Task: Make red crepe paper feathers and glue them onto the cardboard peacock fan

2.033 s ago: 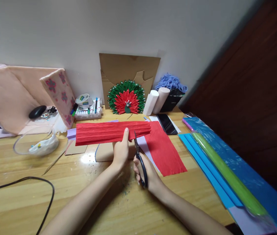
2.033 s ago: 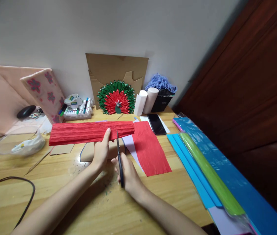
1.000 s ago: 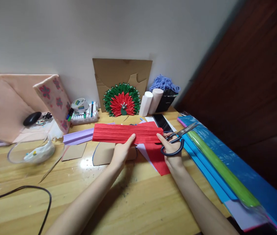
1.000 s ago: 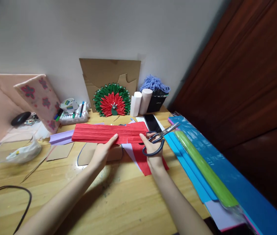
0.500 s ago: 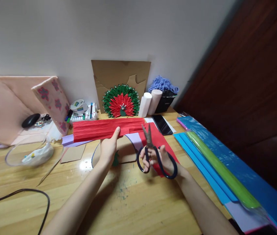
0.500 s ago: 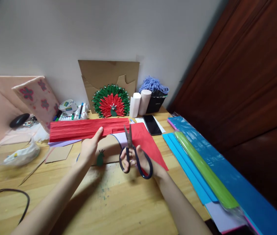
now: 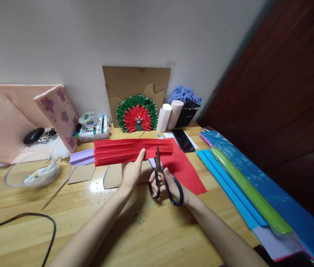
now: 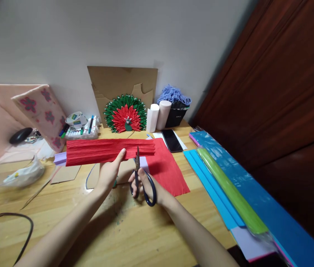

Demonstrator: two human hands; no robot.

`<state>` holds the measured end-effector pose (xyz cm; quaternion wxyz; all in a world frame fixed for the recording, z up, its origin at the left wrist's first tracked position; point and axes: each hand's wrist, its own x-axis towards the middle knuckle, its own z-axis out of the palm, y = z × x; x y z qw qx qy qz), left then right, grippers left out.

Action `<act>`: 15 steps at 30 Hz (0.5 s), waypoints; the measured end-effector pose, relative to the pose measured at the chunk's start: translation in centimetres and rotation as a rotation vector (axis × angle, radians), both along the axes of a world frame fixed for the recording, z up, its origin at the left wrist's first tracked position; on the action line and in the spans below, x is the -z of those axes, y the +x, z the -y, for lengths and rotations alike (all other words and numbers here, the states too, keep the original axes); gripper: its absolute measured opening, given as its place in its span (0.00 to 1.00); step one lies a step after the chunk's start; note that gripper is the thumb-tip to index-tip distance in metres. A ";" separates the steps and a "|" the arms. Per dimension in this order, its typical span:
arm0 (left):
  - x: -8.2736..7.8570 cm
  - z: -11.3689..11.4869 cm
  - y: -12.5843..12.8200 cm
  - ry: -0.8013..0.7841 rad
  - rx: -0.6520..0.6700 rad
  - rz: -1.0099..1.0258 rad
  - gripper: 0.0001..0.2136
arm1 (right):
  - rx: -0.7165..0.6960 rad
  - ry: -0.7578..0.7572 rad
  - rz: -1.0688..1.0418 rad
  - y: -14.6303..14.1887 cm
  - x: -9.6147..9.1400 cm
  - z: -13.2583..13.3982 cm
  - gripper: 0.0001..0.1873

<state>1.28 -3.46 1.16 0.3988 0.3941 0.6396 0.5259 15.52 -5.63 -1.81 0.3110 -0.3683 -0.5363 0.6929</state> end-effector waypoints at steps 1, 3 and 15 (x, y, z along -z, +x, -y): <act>0.1 0.1 0.2 0.008 0.010 0.008 0.17 | 0.027 -0.012 -0.005 -0.1 0.2 -0.1 0.39; 0.3 0.2 0.4 0.037 0.014 0.022 0.16 | 0.070 -0.029 -0.006 -0.1 0.6 -0.4 0.39; 0.6 0.5 0.9 -0.148 0.023 0.015 0.18 | 0.234 0.053 0.114 -0.6 1.0 0.0 0.34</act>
